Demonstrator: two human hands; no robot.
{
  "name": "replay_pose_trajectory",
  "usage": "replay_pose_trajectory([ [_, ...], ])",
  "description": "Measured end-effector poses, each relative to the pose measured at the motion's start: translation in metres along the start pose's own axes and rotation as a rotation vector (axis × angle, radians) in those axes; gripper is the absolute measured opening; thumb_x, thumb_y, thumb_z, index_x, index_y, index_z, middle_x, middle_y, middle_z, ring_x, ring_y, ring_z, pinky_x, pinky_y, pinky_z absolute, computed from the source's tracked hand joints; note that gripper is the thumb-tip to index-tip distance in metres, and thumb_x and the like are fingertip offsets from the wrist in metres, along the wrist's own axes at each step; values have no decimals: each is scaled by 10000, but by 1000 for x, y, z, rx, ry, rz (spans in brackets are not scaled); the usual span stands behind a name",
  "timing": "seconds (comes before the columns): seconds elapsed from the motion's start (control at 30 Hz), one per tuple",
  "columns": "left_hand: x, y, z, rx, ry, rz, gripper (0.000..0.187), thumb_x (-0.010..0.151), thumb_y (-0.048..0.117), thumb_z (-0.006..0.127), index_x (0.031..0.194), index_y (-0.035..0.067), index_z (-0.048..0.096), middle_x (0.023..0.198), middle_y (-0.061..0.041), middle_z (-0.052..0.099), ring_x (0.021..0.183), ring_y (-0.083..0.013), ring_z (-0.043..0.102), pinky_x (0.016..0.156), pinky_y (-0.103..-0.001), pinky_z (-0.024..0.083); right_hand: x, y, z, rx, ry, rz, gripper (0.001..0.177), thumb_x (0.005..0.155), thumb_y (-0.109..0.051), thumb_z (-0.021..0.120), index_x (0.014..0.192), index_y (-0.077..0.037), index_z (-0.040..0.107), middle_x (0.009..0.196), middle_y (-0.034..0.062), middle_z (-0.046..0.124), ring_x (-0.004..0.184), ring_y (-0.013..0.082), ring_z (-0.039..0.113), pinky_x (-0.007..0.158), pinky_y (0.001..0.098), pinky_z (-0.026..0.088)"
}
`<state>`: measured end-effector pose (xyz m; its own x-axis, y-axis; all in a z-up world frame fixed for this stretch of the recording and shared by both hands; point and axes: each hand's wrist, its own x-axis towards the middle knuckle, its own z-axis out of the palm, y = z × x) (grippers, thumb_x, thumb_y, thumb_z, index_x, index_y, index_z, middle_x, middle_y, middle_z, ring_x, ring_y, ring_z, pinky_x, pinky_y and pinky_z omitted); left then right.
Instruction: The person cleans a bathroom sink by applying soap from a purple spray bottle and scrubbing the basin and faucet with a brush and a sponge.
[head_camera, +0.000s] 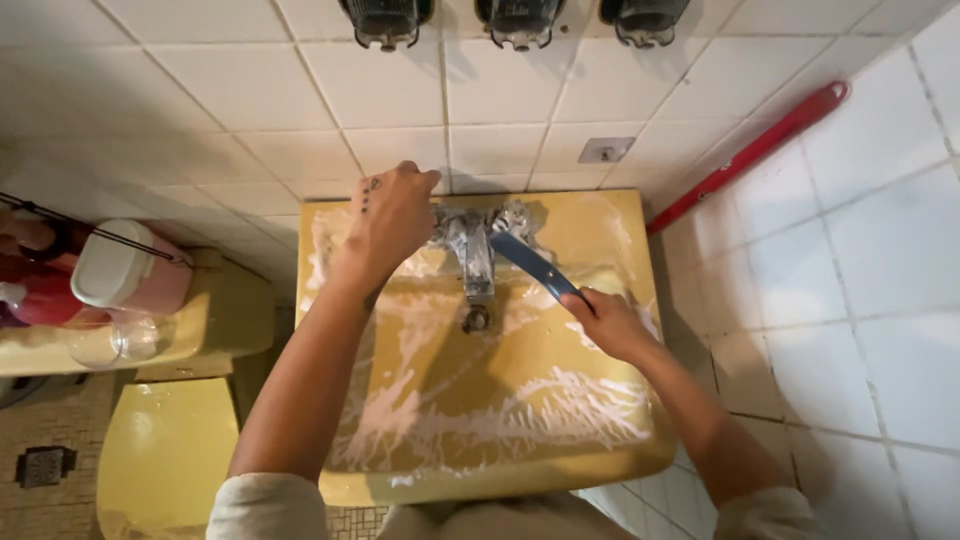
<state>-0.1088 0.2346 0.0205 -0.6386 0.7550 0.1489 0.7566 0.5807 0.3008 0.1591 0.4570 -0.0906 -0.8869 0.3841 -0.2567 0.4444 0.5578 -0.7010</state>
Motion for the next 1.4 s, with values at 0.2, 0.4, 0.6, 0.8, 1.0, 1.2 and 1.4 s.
replay_pose_trajectory([
  [0.2, 16, 30, 3, -184, 185, 158, 300, 737, 134, 710, 1023, 98, 793, 940, -177, 712, 835, -365, 712, 750, -523, 538, -12, -12, 1, 101, -104, 303, 500, 971, -578, 541, 944, -103, 695, 600, 28, 593, 492, 135, 561, 476, 339, 454],
  [0.4, 52, 85, 52, 7, -158, 296, 229, 801, 314, 766, 909, 112, 764, 916, -132, 727, 927, -311, 712, 831, -453, 556, 3, -18, 36, 290, 31, 72, 460, 1032, -509, 566, 948, -64, 650, 591, 9, 558, 476, 94, 520, 429, 289, 439],
  [0.6, 68, 88, 120, 323, -92, 282, 118, 814, 164, 676, 886, 189, 766, 941, -64, 745, 921, -227, 725, 778, -378, 548, 22, -47, 43, 436, -41, 166, 454, 1069, -471, 539, 979, -35, 629, 588, 29, 520, 406, 139, 489, 378, 333, 426],
  [0.8, 72, 70, 144, 204, 234, 402, 123, 715, 157, 673, 804, 187, 754, 843, -48, 746, 867, -232, 729, 786, -403, 548, 0, -59, 30, 411, -11, 213, 346, 992, -440, 523, 930, -119, 634, 514, 37, 523, 349, 150, 465, 343, 344, 359],
  [1.0, 53, 70, 61, 30, -80, 310, 167, 791, 108, 669, 929, 144, 755, 921, -104, 750, 966, -313, 716, 838, -458, 551, -5, -40, 41, 488, -74, 162, 484, 1044, -475, 512, 804, -55, 542, 497, 28, 477, 338, 143, 462, 334, 326, 390],
  [1.2, -65, -5, -62, -379, 162, -107, 410, 843, 316, 754, 1224, 166, 749, 1006, -60, 786, 835, -268, 751, 801, -396, 563, -59, -42, -7, 397, -150, 366, 465, 1030, -496, 482, 852, -74, 562, 505, 51, 485, 339, 143, 457, 336, 322, 380],
  [1.4, -171, -46, -72, -367, 15, -440, 407, 944, 413, 708, 1239, 134, 743, 742, -65, 763, 644, -218, 743, 702, -372, 579, -50, -49, -44, 415, -92, 96, 327, 984, -384, 578, 1062, -71, 627, 712, 23, 668, 564, 117, 626, 530, 289, 536],
])
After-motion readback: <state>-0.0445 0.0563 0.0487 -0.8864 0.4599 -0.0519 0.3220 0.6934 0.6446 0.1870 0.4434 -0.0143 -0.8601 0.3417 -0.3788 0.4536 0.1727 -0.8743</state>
